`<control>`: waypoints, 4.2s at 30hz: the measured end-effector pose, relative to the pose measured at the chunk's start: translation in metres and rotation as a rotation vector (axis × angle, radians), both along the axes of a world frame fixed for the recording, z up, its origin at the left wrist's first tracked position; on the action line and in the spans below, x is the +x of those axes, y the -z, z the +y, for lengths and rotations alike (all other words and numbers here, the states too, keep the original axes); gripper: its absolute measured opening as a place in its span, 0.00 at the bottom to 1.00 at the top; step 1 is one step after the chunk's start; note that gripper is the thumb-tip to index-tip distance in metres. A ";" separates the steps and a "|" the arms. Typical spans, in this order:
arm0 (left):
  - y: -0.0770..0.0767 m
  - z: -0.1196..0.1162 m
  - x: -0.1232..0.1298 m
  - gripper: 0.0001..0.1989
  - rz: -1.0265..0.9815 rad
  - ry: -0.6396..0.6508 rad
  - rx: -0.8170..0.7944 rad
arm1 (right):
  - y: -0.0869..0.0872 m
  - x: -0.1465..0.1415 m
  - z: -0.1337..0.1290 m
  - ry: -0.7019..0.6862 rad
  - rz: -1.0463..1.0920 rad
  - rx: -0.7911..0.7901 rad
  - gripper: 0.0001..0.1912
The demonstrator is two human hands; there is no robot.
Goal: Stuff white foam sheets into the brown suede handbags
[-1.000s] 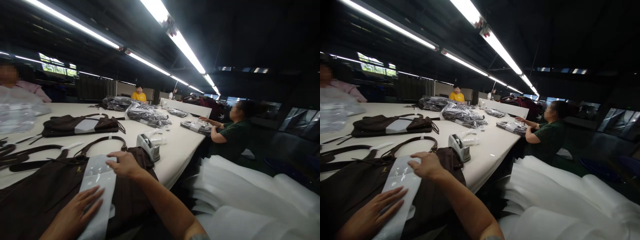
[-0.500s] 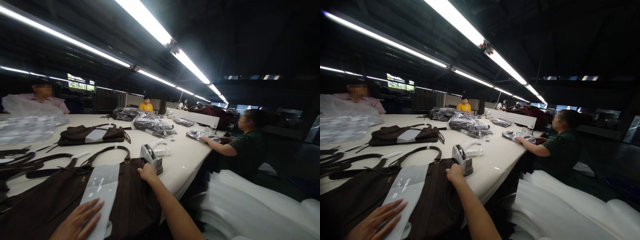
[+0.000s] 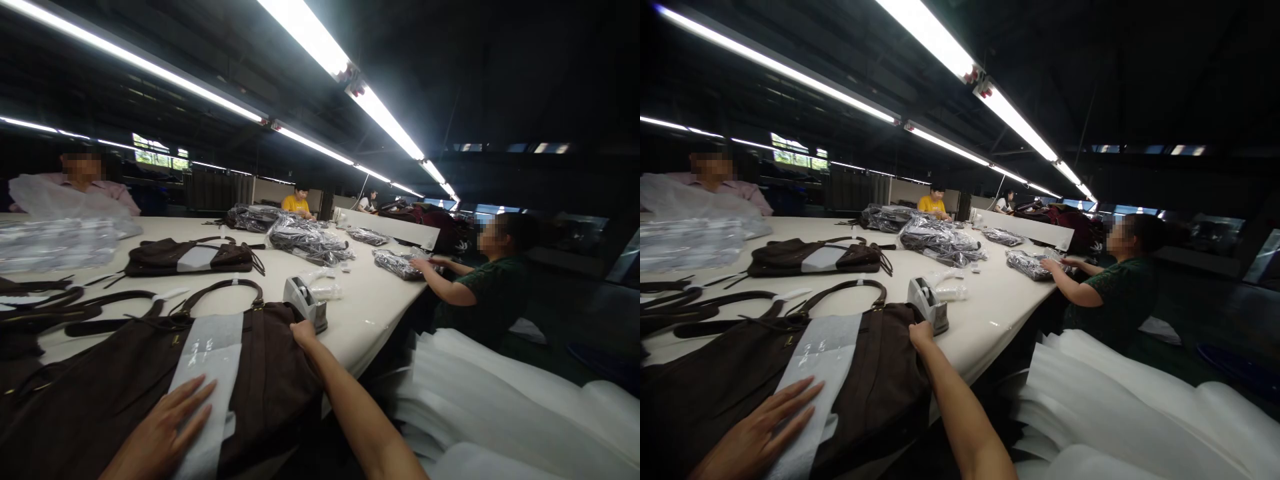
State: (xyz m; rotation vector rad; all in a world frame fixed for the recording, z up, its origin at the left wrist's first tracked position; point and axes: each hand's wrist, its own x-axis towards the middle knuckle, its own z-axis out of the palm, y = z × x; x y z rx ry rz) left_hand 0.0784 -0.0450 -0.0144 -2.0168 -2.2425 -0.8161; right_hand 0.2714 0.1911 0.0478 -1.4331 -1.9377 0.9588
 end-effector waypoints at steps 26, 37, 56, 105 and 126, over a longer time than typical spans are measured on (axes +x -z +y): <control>0.000 -0.006 0.006 0.24 0.173 0.016 -0.083 | -0.097 0.068 -0.062 -0.639 -0.411 0.461 0.23; 0.001 -0.009 0.005 0.27 0.126 0.055 -0.163 | 0.030 0.065 -0.129 -0.348 -0.370 0.487 0.38; -0.051 -0.030 0.051 0.29 0.039 -0.143 -0.322 | -0.020 0.079 -0.160 -0.222 -0.156 0.784 0.28; -0.075 -0.133 -0.056 0.26 -0.336 -0.846 0.106 | 0.092 0.105 -0.108 -0.132 -0.245 0.600 0.45; -0.067 -0.157 -0.076 0.26 -0.358 -0.672 -0.093 | 0.083 0.123 -0.099 -0.026 -0.160 0.486 0.37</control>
